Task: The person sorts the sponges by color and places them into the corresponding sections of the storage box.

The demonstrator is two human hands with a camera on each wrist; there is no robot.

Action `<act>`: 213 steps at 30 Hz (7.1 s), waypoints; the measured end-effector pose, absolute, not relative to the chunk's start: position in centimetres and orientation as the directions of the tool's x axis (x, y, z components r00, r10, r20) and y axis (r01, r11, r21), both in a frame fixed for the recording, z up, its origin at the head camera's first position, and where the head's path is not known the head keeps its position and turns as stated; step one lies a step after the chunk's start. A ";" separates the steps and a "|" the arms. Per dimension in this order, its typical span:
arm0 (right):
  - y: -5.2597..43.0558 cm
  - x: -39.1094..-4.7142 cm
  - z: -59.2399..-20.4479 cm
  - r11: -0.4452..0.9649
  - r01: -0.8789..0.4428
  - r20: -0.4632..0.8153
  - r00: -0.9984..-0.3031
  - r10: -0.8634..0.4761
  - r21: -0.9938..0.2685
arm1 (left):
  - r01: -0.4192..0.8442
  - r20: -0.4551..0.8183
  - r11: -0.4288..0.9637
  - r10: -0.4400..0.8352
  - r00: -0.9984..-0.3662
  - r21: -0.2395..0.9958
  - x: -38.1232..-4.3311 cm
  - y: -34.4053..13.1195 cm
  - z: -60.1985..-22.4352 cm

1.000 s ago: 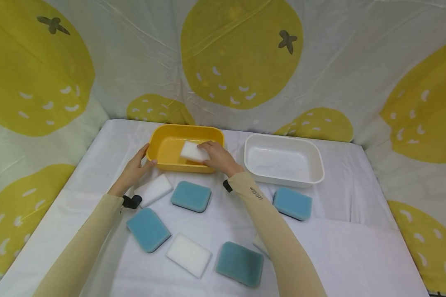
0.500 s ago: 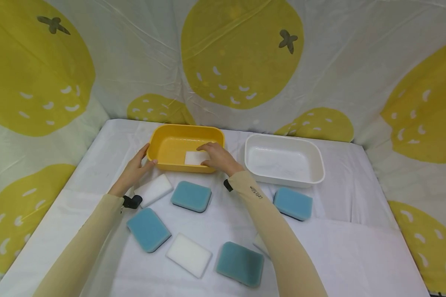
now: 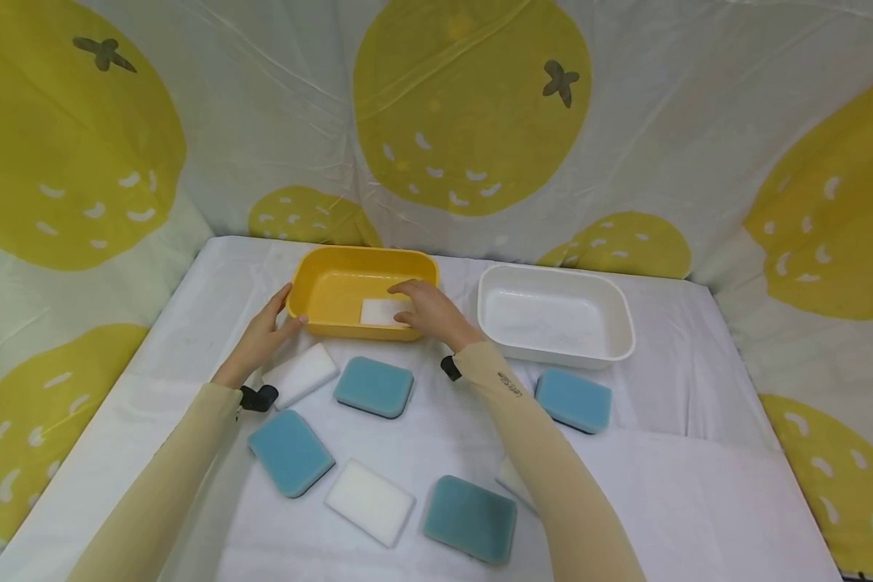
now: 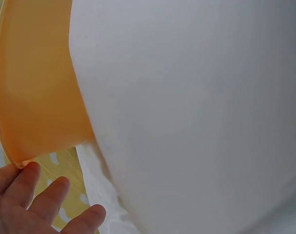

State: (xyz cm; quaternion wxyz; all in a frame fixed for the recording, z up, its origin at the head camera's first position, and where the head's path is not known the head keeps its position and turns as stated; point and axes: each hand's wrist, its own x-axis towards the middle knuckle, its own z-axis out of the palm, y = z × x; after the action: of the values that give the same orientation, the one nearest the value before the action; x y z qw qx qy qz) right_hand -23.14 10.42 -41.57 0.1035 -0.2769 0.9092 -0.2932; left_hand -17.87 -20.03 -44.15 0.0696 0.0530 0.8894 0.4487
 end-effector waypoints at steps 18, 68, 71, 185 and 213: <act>11.7 -20.9 -40.0 0.551 -0.498 0.154 -0.819 -0.553 -0.670 | 0.023 -0.086 0.586 0.158 -0.984 0.810 -17.7 -20.0 -44.0; 18.5 -13.1 -37.3 0.465 -0.607 0.409 -0.787 -0.461 -0.644 | 0.028 -0.081 0.593 0.156 -0.984 0.804 -17.6 -20.0 -44.2; 19.2 -12.6 -37.3 0.471 -0.610 0.419 -0.787 -0.453 -0.637 | 0.027 -0.081 0.591 0.155 -0.985 0.807 -17.7 -20.0 -44.3; 28.6 1.1 -43.1 0.596 -0.218 0.179 -0.976 -0.125 -0.773 | 0.033 -0.068 0.589 0.149 -0.987 0.808 -17.6 -19.8 -44.3; 28.6 4.0 -45.8 0.666 0.008 -0.056 -0.997 -0.051 -0.746 | 0.036 -0.068 0.596 0.150 -0.986 0.802 -17.6 -19.9 -44.4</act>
State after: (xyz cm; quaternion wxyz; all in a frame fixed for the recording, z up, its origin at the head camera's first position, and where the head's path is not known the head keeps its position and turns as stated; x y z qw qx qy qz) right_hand 3.99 28.60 -45.83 0.0361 -0.0119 0.9120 -0.4084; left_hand -17.57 -19.88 -44.38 0.0641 0.0522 0.8909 0.4466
